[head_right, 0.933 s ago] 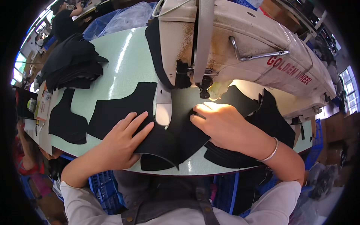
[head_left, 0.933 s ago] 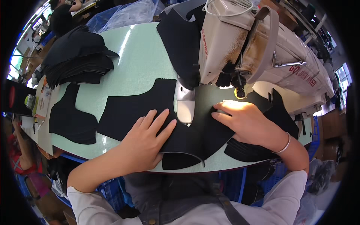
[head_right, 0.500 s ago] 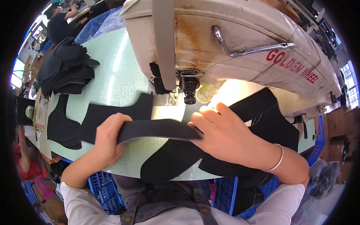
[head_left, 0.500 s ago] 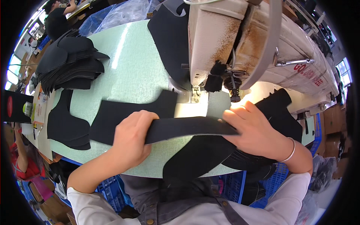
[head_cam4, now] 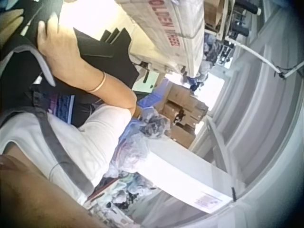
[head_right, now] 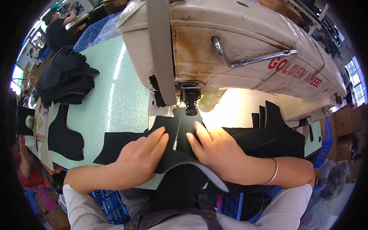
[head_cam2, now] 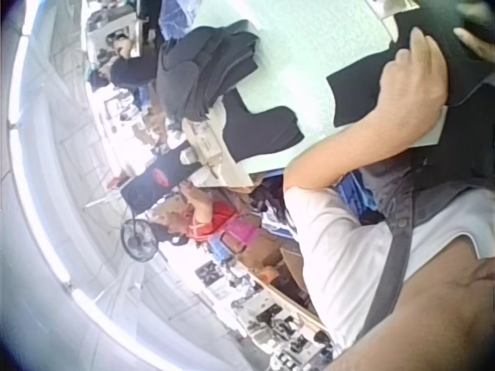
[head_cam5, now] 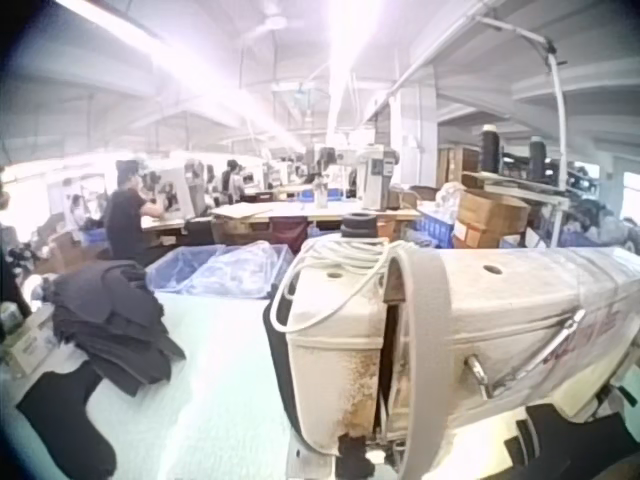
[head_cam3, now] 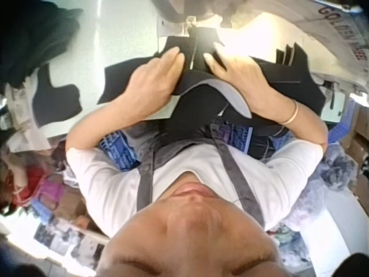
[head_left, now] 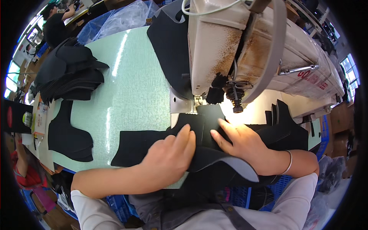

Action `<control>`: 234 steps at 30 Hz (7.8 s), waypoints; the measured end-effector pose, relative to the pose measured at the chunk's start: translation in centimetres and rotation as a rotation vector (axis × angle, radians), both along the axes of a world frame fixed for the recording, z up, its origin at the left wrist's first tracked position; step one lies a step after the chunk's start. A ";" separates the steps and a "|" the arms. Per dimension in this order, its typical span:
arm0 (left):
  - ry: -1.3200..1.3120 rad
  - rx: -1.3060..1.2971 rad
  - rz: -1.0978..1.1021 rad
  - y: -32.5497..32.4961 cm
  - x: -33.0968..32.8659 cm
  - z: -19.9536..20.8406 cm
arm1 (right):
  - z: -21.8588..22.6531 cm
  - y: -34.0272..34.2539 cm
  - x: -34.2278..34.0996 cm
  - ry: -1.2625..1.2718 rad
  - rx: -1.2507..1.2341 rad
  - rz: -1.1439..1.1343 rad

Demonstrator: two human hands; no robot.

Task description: The person picks up fabric shoe upper pieces, aligns their edges, and feeds them through a sewing machine to stitch them together.

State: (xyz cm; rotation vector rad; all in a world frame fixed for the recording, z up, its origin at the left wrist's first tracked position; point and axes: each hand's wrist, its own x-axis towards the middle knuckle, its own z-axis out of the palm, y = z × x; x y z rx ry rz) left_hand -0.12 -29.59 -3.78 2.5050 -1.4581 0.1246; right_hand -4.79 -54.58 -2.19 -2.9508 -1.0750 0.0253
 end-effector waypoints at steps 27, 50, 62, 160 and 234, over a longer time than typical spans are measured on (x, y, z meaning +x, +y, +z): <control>-0.048 -0.055 0.035 -2.2 1.1 -1.4 | -0.3 0.2 0.4 0.044 0.061 0.018; -0.067 -0.083 0.072 -2.7 1.7 -1.9 | -0.6 0.2 2.8 0.065 0.251 -0.037; -0.034 -0.063 0.056 -2.8 2.5 -1.9 | -1.5 -0.7 3.8 0.116 0.293 -0.011; 0.243 -0.053 -0.154 0.1 6.6 0.2 | 0.3 -0.2 4.1 0.022 0.040 -0.004; -0.065 -0.183 -0.350 -0.6 7.9 -1.3 | -1.4 -0.5 4.0 -0.272 0.004 0.114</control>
